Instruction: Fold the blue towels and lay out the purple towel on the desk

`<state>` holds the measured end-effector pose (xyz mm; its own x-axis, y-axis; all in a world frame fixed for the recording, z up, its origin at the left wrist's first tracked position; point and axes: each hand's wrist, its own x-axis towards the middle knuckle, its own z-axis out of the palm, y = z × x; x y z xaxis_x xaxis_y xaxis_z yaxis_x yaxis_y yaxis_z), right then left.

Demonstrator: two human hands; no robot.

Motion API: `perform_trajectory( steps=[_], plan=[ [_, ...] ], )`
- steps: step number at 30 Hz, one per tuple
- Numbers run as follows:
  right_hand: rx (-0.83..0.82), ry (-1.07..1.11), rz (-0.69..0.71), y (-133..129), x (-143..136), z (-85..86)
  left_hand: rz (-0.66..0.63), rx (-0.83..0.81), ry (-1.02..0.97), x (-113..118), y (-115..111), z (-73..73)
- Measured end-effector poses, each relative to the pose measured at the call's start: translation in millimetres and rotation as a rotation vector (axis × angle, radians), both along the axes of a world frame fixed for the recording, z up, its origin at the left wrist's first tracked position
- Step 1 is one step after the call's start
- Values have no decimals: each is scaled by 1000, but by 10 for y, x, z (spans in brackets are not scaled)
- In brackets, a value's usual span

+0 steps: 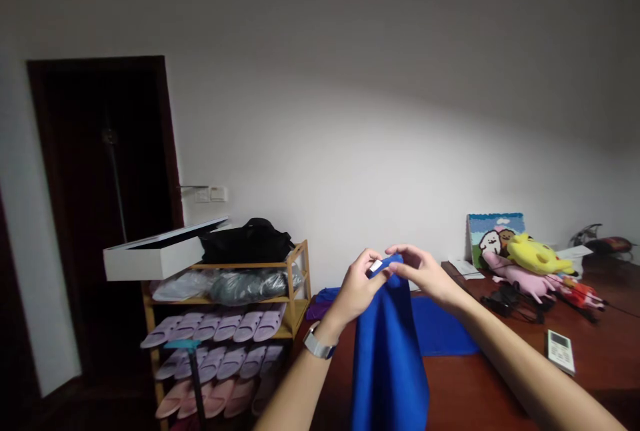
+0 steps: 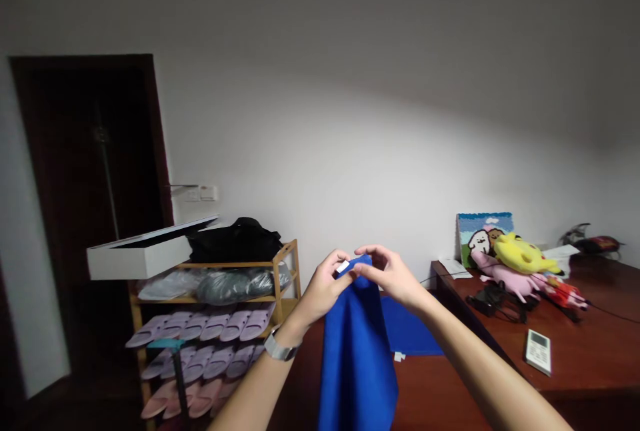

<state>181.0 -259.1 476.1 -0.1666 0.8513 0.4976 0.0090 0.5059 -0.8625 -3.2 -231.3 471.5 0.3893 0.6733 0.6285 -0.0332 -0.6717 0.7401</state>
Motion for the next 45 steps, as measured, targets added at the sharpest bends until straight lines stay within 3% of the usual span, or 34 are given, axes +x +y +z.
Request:
perform_trajectory(
  steps=[9,14,17,20,23,27,31,34,37,41,45],
  plan=[
    [65,-246,4,-89,91,-1,-131,-165,32,7,-14,13],
    [201,-456,-31,-1,166,44,-155,-124,97,47,12,53],
    [232,-487,-142,121,236,70,-199,-127,98,73,40,68],
    [354,-469,-417,119,258,-2,-191,-153,62,101,69,69],
    [523,-414,-709,-136,151,-251,-82,-158,-15,149,91,52],
    [586,-390,-825,-512,-141,-839,-61,-144,-20,217,6,36],
    [517,-437,-1001,-448,-288,-1330,-48,91,162,243,-257,48],
    [441,-479,-1071,-263,-211,-1467,130,388,291,228,-407,60],
    [411,-515,-1103,-158,-80,-1494,253,572,329,185,-419,82],
    [314,-481,-1049,-162,46,-1595,345,622,287,95,-329,146],
    [223,-417,-944,-213,145,-1906,428,631,212,-33,-289,210]
  ],
)
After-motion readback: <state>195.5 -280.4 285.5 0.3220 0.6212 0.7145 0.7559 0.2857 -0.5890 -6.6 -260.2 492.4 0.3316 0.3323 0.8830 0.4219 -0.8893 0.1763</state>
